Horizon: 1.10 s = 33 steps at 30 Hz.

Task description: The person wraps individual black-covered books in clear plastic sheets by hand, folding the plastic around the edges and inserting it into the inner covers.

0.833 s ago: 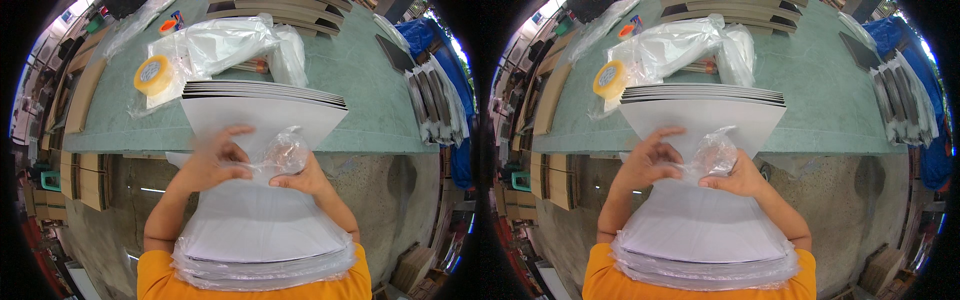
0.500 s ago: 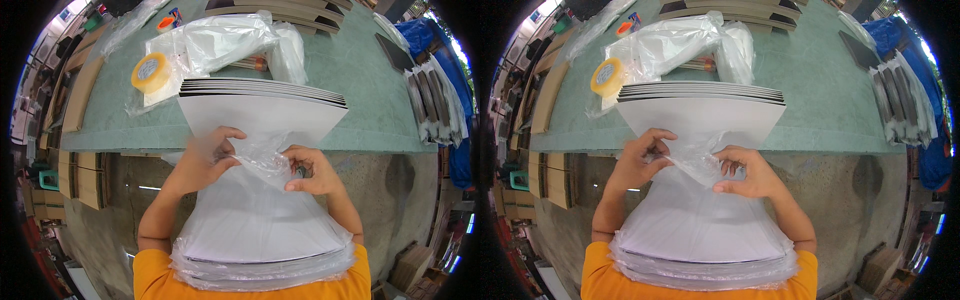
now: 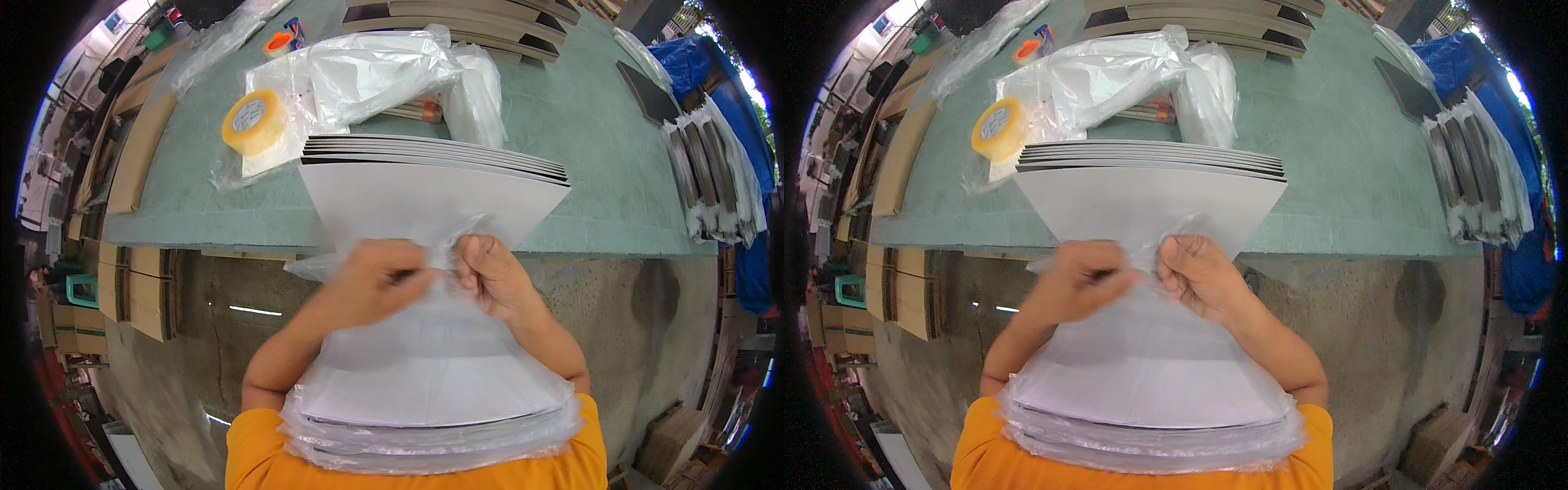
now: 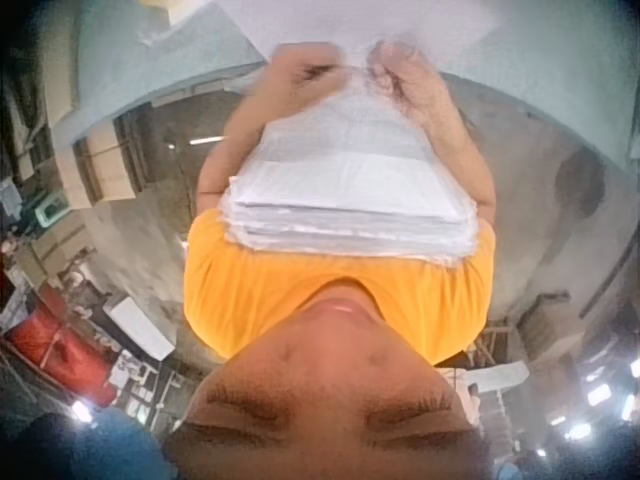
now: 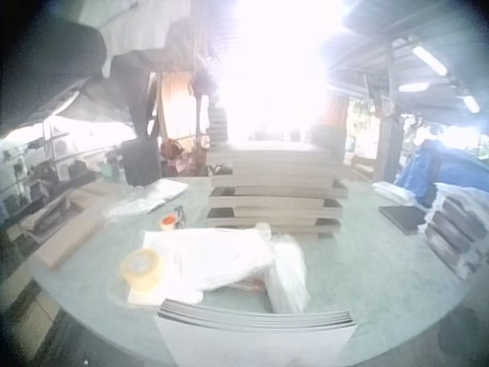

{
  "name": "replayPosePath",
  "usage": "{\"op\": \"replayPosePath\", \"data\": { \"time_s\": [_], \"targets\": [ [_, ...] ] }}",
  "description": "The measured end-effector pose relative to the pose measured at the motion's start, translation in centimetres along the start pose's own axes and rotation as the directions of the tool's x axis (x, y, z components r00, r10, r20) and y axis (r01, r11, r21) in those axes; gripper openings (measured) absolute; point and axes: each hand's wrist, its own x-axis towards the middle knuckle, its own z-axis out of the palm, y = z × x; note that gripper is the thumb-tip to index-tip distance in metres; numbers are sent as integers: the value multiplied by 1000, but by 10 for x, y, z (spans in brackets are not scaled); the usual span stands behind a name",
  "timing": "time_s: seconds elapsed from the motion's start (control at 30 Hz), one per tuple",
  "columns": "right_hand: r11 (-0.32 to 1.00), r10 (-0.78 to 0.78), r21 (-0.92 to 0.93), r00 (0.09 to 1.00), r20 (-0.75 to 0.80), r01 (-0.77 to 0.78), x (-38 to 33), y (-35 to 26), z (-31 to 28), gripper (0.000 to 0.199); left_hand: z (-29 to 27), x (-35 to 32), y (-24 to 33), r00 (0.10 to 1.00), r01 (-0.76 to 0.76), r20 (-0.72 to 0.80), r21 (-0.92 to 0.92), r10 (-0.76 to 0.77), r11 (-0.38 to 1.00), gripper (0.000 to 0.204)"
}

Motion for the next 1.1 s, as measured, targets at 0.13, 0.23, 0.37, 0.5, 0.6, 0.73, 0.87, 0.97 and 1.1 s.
{"op": "replayPosePath", "data": {
  "time_s": [0.13,0.23,0.37,0.5,0.6,0.73,0.87,0.97,1.1],
  "targets": [
    [992,-50,-112,991,123,64,-23,-20,-30,35,-90,-49,-40,847,483,-286,63,-448,873,13],
    [791,-240,-564,968,72,238,-15,-13,-21,34,-86,-43,-14,954,245,-242,303,-175,921,15],
    [339,-349,-795,852,389,502,10,-5,14,26,-30,-10,13,1000,-25,23,211,21,977,13],
    [897,-138,-410,986,92,163,15,-8,18,20,-20,-6,3,998,-51,52,170,43,984,13],
    [982,-141,126,990,17,138,-3,-17,-8,17,-45,-39,-25,943,326,-131,191,-305,926,12],
    [984,-152,-104,987,-48,147,-15,-13,-13,13,-91,-48,-32,490,306,-872,197,23,932,11],
    [632,-410,-633,886,216,447,-9,-11,30,12,-3,-18,30,938,-22,-323,307,126,951,20],
    [573,-786,-365,618,6,733,-13,-30,67,22,26,-17,8,985,94,144,-14,-91,995,21],
    [310,-311,-851,891,329,423,-8,-16,38,39,3,-12,29,978,81,-163,-284,-131,955,15]
  ]
}}
